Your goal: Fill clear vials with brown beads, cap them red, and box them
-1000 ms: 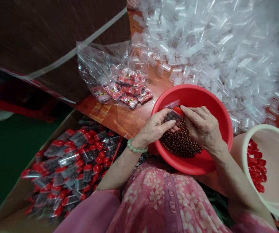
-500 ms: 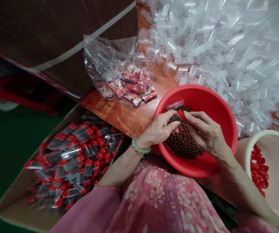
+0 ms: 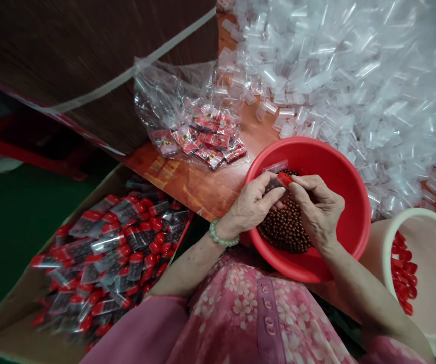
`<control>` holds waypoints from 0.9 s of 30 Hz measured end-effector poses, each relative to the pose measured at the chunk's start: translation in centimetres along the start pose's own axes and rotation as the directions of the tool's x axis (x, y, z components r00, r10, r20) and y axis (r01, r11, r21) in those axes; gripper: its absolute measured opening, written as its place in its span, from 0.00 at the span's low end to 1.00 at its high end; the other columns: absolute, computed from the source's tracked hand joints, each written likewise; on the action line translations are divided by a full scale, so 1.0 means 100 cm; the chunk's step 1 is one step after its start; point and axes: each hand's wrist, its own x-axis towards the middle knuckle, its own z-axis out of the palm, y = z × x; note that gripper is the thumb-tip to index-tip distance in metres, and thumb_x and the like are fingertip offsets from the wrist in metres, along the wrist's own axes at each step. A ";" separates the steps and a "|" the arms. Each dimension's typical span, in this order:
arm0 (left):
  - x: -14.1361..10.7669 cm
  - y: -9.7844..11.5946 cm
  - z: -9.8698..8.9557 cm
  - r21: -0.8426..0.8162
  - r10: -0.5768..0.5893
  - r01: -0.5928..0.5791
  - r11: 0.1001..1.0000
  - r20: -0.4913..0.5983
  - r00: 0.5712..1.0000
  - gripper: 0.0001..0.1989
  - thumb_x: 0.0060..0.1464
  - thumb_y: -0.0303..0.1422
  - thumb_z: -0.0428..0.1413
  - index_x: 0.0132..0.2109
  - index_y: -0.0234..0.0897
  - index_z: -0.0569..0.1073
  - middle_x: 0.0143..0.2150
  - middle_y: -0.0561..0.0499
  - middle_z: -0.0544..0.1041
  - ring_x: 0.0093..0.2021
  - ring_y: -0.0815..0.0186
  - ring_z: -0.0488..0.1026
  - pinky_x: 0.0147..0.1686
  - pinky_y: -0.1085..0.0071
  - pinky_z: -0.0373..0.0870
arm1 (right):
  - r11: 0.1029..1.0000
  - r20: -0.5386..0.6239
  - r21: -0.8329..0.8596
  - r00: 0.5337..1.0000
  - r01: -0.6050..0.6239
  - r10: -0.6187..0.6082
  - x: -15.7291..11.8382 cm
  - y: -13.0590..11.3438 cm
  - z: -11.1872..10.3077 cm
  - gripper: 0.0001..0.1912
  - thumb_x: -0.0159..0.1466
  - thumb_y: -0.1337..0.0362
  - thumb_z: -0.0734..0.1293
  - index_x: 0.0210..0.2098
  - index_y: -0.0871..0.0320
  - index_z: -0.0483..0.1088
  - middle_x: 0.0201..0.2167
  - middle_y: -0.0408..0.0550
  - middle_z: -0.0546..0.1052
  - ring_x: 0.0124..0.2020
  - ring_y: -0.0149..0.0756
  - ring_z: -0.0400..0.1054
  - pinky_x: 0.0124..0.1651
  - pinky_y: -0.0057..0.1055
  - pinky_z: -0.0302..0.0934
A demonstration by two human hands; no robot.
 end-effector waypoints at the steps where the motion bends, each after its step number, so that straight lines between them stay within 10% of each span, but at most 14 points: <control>1: 0.000 0.000 0.000 0.001 0.008 -0.008 1.000 -0.003 1.000 0.10 0.64 0.36 0.55 0.47 0.34 0.69 0.35 0.54 0.73 0.30 0.75 0.73 0.33 0.77 0.71 | 1.000 -0.011 0.025 1.000 -0.014 0.014 -0.001 0.000 0.002 0.03 0.64 0.63 0.74 0.37 0.53 0.82 0.33 0.44 0.82 0.34 0.33 0.76 0.41 0.33 0.72; 10: -0.001 0.001 -0.004 0.030 0.001 -0.002 1.000 0.029 1.000 0.09 0.64 0.35 0.55 0.47 0.35 0.69 0.35 0.54 0.73 0.31 0.74 0.74 0.36 0.76 0.72 | 0.990 0.119 -0.027 0.983 0.141 -0.137 0.007 0.001 -0.010 0.04 0.66 0.66 0.72 0.36 0.53 0.81 0.35 0.45 0.83 0.35 0.33 0.77 0.40 0.31 0.73; 20: -0.003 0.003 -0.004 0.326 0.062 -0.075 0.942 0.050 0.997 0.08 0.65 0.35 0.52 0.45 0.35 0.71 0.34 0.53 0.74 0.34 0.68 0.71 0.39 0.70 0.68 | 0.821 0.418 -0.185 0.799 0.540 -0.432 0.012 0.010 -0.031 0.17 0.64 0.60 0.76 0.52 0.53 0.76 0.43 0.53 0.82 0.41 0.40 0.80 0.42 0.35 0.76; 27: 0.000 -0.002 0.003 0.216 0.079 -0.061 0.974 -0.077 0.994 0.12 0.65 0.39 0.54 0.48 0.36 0.72 0.33 0.54 0.74 0.32 0.70 0.71 0.36 0.72 0.68 | 0.884 0.441 -0.126 0.823 0.451 -0.357 0.015 0.009 -0.033 0.19 0.67 0.63 0.73 0.57 0.51 0.77 0.49 0.54 0.82 0.48 0.41 0.79 0.51 0.38 0.75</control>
